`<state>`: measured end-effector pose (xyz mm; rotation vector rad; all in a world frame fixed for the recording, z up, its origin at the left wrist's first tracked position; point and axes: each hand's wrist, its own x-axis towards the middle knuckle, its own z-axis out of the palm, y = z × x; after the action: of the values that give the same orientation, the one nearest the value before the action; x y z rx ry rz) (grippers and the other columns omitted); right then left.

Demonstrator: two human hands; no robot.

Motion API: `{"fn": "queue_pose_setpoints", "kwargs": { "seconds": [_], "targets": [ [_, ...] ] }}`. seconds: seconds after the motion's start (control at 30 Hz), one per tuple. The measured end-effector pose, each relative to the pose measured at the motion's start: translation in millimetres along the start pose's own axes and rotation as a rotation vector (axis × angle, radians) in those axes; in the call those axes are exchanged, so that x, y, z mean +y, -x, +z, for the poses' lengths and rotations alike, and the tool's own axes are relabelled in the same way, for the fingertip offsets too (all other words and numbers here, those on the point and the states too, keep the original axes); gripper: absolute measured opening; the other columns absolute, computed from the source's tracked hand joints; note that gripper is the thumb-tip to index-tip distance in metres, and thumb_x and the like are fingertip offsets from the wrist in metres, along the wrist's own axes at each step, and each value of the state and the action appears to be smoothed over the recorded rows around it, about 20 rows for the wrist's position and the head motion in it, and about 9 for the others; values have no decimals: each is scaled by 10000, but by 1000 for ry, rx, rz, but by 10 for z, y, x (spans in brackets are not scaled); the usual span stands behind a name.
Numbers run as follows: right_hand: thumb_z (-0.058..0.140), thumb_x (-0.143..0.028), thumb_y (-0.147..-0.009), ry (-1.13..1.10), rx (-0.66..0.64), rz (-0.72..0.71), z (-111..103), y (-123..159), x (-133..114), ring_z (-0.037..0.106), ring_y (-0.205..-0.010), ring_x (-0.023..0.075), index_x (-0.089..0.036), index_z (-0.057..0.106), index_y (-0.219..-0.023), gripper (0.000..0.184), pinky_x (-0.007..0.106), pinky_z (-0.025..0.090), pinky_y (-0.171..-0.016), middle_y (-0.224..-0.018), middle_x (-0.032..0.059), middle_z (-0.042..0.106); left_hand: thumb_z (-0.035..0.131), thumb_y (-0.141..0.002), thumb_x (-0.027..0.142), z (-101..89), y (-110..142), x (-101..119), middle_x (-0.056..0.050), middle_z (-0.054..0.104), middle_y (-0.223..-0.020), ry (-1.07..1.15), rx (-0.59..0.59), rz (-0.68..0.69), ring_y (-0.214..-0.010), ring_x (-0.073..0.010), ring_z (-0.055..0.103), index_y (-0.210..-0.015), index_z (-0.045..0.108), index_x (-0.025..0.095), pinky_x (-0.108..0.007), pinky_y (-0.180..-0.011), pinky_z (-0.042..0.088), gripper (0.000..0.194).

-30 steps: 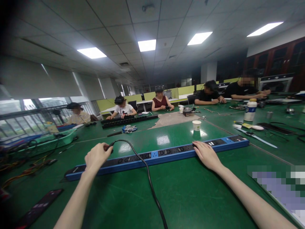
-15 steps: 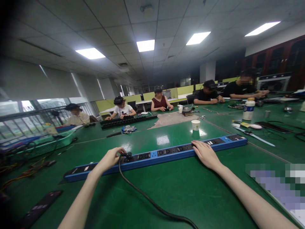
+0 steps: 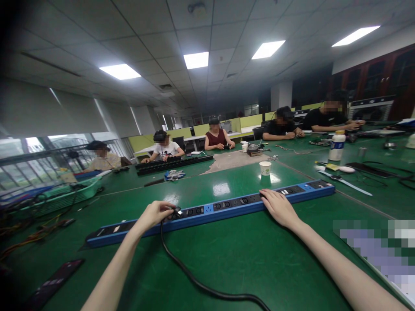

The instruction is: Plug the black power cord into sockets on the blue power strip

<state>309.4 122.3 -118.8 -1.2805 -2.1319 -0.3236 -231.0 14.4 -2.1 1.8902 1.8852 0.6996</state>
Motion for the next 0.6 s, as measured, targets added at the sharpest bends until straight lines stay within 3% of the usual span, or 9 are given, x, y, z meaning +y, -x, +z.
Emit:
{"fn": "queue_pose_setpoints", "kwargs": {
  "seconds": [0.27, 0.4, 0.6],
  "targets": [
    [307, -484, -1046, 13, 6, 0, 20, 6, 19, 524, -1376, 246, -306, 560, -1446, 505, 474, 423, -1129, -1476, 37, 592, 698, -845, 227, 118, 74, 324, -117, 789, -1051, -394, 181, -20, -1042, -251, 720, -1056, 781, 189, -273, -861, 497, 230],
    [308, -479, -1047, 20, 8, -3, 32, 5, 26, 519, -1381, 246, -295, 566, -1443, 507, 469, 421, -1133, -1476, 40, 592, 652, -883, 241, 214, 174, 487, -133, 762, -1021, -618, 237, -70, -1007, -267, 716, -1017, 763, 198, -292, -817, 498, 179],
    [322, -476, -1042, 19, 15, -8, 40, 10, 43, 527, -1376, 248, -305, 564, -1450, 504, 466, 432, -1126, -1471, 32, 597, 560, -930, 212, 327, 279, 716, -151, 735, -959, -736, 272, -127, -940, -277, 731, -968, 723, 157, -323, -796, 519, 175]
  ]
}}
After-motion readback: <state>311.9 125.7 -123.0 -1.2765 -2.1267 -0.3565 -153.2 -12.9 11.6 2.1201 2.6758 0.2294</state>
